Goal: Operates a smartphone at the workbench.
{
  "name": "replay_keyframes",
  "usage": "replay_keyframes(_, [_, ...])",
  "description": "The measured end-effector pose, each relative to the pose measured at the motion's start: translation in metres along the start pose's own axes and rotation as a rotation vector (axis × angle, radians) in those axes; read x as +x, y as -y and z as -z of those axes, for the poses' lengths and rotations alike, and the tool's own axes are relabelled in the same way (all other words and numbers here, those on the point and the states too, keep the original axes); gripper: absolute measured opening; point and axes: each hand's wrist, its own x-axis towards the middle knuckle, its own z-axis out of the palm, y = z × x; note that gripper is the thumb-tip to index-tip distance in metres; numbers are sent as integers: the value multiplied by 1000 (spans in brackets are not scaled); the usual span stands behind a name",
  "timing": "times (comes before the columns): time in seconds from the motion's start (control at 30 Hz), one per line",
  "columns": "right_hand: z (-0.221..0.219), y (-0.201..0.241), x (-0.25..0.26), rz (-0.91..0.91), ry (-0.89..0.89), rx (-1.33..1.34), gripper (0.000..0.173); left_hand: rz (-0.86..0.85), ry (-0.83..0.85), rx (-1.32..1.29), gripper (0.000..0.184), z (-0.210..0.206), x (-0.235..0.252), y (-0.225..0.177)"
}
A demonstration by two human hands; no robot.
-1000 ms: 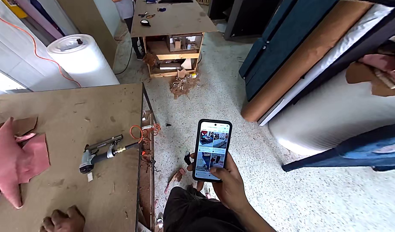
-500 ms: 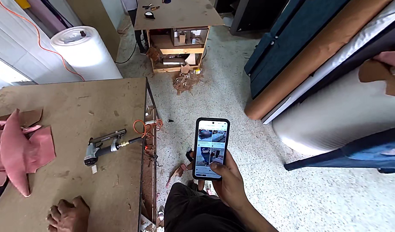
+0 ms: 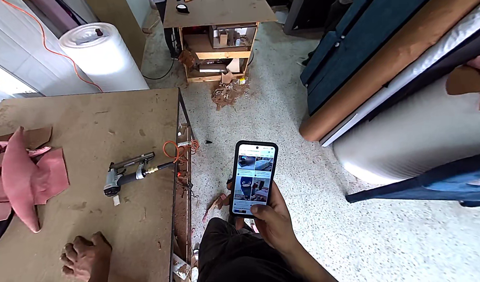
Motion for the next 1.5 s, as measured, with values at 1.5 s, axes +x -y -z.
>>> replay_keyframes(1.5, [-3,1,-21,3,72,84,55,4,-3,-40,68,-3,4,3])
